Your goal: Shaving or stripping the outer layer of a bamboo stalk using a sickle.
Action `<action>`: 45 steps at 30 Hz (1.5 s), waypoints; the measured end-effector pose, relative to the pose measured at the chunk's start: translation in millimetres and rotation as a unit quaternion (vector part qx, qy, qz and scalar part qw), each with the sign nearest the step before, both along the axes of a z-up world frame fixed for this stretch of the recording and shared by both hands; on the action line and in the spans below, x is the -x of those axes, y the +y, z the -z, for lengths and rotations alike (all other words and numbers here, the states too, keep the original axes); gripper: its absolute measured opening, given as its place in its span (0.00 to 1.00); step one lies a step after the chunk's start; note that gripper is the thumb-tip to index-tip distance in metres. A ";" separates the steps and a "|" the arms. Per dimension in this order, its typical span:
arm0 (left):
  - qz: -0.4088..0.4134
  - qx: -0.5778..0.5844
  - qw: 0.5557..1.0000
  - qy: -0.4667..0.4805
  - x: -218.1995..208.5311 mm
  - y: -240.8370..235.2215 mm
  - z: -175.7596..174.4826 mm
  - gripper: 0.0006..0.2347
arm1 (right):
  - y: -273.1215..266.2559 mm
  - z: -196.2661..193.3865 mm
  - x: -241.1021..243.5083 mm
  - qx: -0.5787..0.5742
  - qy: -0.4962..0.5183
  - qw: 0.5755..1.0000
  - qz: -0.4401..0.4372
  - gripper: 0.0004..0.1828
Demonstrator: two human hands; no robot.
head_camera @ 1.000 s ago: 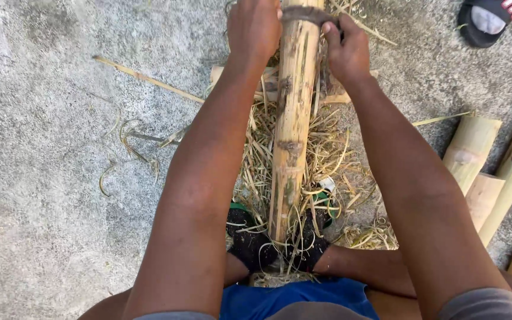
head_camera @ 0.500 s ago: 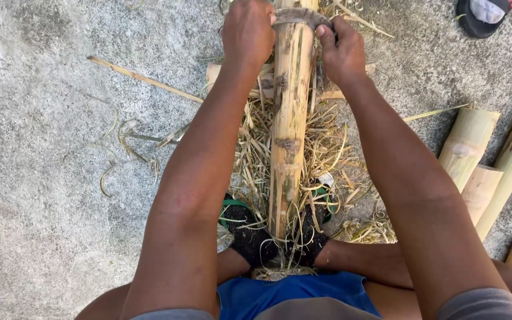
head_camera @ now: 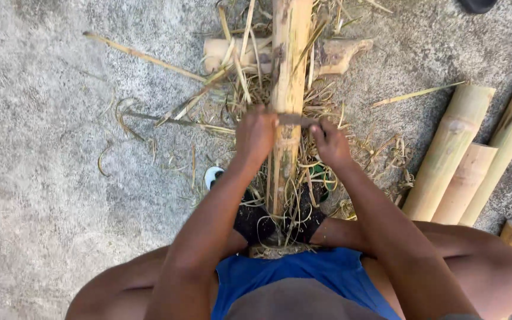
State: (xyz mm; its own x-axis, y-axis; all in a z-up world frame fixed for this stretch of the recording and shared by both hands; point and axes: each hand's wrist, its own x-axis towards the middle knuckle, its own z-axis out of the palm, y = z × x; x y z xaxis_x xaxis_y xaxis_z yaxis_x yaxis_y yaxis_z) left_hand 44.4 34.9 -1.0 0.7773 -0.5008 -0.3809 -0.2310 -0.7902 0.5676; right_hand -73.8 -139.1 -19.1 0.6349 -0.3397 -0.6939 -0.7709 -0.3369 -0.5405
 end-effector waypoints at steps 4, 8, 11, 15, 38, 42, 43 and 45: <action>0.004 0.095 0.971 -0.218 5.5 13.1 8.9 0.03 | -19.5 56.3 24.0 0.142 -0.283 0.937 -0.149 0.22; -0.097 0.090 0.990 -0.047 -41.3 2.3 -0.9 0.03 | -23.8 19.4 -47.1 0.154 -0.174 0.968 -0.093 0.19; -0.105 0.109 0.984 -0.090 -108.6 -27.8 20.9 0.04 | -49.5 14.3 -111.7 0.210 -0.220 0.947 -0.102 0.17; -0.116 0.131 0.974 -0.142 -185.4 -64.0 33.1 0.07 | -78.9 1.6 -185.9 0.271 -0.219 0.931 -0.106 0.18; -0.106 0.097 0.988 -0.049 -19.7 27.5 19.4 0.03 | 3.7 1.2 -26.8 0.226 -0.203 0.945 -0.123 0.18; -0.125 0.088 0.983 -0.104 -4.9 30.8 40.4 0.02 | 4.8 -19.4 -27.5 0.147 -0.087 0.977 -0.124 0.19; -0.125 0.088 0.983 -0.104 -6.1 29.9 26.9 0.02 | -0.4 -15.9 -26.1 0.147 -0.087 0.977 -0.125 0.19; -0.143 0.082 0.986 -0.011 -16.4 24.0 4.0 0.03 | -14.8 -4.6 -30.8 0.167 -0.167 0.957 -0.169 0.19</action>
